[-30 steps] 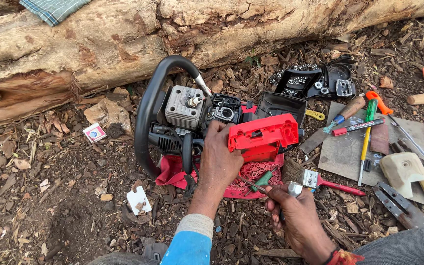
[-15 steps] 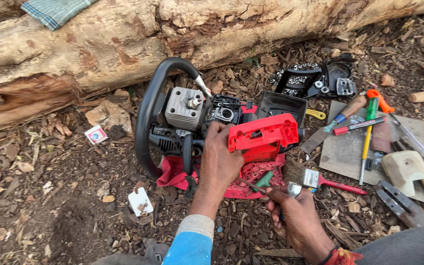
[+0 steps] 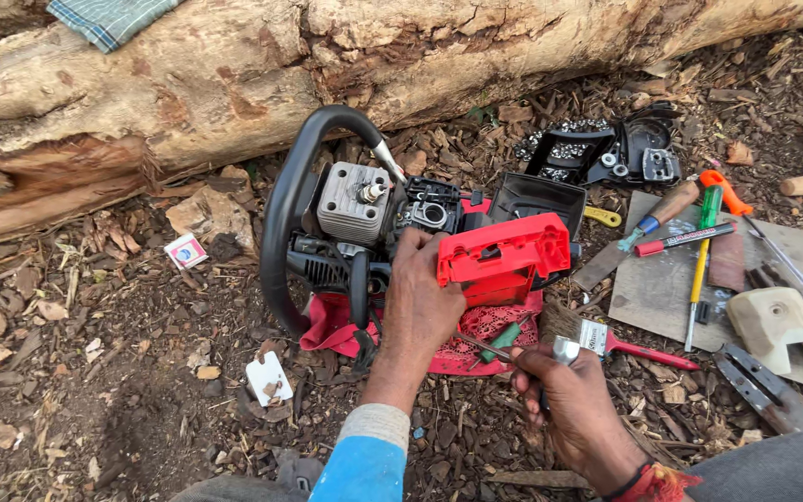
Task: The person is repairing a chainsaw engine. They use a screwdriver to remove screws from the red plastic casing, then detach the casing to expose the engine components.
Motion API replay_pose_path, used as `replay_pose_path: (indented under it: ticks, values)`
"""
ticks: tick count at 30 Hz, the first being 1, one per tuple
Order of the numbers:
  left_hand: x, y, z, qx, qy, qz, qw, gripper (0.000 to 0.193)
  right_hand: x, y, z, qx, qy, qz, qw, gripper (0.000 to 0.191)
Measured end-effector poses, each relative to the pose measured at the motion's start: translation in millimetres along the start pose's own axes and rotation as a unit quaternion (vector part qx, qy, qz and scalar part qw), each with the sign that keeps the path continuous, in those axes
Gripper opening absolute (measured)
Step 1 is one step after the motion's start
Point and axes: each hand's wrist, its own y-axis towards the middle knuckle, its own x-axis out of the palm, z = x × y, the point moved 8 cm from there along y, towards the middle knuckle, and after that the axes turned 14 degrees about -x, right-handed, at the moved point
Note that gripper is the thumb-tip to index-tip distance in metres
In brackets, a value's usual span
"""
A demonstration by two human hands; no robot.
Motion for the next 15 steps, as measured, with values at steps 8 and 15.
replay_pose_path:
  ticks: [8,15]
  values:
    - [4.1,1.7,-2.0,-0.013,0.041,-0.028,0.999,0.026,1.4,4.1,-11.3,0.002,-0.002,-0.040,0.999,0.012]
    - [2.5,3.0,-1.6,-0.013,0.024,-0.030,0.999,0.025,3.4,6.5,-8.8,0.016,0.029,-0.042,0.999,0.012]
